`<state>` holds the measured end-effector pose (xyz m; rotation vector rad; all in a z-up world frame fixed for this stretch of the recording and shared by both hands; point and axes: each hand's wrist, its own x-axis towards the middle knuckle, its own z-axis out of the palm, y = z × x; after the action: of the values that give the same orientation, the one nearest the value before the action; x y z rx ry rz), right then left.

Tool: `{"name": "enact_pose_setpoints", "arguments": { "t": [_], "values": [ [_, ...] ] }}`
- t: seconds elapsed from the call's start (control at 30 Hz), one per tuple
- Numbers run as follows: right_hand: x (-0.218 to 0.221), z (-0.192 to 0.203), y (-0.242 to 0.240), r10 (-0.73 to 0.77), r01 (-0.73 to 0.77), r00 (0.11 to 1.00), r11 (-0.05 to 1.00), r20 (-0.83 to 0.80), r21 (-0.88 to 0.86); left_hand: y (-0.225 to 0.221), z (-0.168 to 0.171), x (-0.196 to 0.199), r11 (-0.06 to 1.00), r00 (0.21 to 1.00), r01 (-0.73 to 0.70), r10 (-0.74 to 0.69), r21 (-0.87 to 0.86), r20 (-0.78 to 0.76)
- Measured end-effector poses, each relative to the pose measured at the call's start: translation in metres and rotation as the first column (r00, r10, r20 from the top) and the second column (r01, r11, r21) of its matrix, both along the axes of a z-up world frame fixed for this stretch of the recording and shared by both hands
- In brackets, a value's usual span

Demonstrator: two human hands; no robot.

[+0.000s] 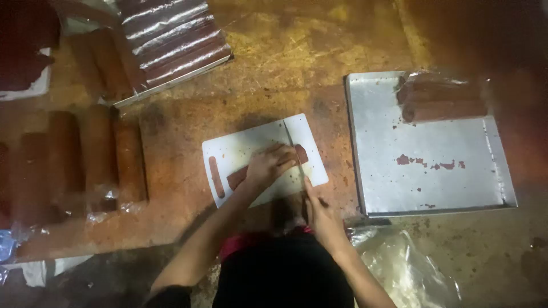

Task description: Slicing cylindrical food logs into smaller pieces on a cutting board and arranging them on a tray.

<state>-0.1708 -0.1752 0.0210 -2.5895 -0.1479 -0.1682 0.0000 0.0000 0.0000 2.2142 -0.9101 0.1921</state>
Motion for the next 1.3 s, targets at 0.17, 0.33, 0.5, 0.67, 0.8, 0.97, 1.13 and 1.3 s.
{"name": "enact_pose_setpoints", "arguments": {
  "t": [0.17,0.33,0.5,0.67,0.8,0.97,1.13,1.3],
  "values": [
    [-0.042,0.02,0.0,-0.252,0.198,0.77,0.968,-0.586,-0.156,0.001,0.013,0.001,0.989,0.946,-0.06,0.1,0.138,-0.308],
    [-0.037,0.023,0.007,-0.28,0.17,0.697,0.959,-0.661,-0.227,0.011,0.011,-0.003,0.977,0.945,0.002,0.068,0.213,-0.319],
    [-0.044,0.038,-0.004,-0.301,0.221,0.69,0.953,-0.658,-0.205,0.032,0.017,-0.006,0.992,0.933,0.056,-0.012,0.114,-0.359],
    [-0.057,0.07,0.003,-0.297,0.25,0.8,0.955,-0.522,-0.16,0.023,-0.004,-0.012,0.982,0.954,-0.039,0.092,0.185,-0.285],
    [-0.053,0.076,0.011,-0.206,0.173,0.819,0.979,-0.535,-0.113,0.026,-0.002,-0.011,0.983,0.954,-0.022,0.075,0.182,-0.291],
    [-0.041,0.089,0.017,-0.256,0.201,0.731,0.967,-0.633,-0.159,0.026,-0.001,-0.012,0.992,0.973,-0.026,0.053,0.124,-0.225],
    [0.012,0.071,0.025,-0.034,0.14,0.866,0.974,-0.5,0.177,0.023,-0.011,-0.006,0.997,0.975,-0.018,0.033,0.07,-0.219],
    [0.072,0.088,0.047,-0.13,0.163,0.831,0.987,-0.541,0.014,0.024,0.007,-0.003,0.981,0.973,-0.048,0.088,0.186,-0.213]
  ]
}}
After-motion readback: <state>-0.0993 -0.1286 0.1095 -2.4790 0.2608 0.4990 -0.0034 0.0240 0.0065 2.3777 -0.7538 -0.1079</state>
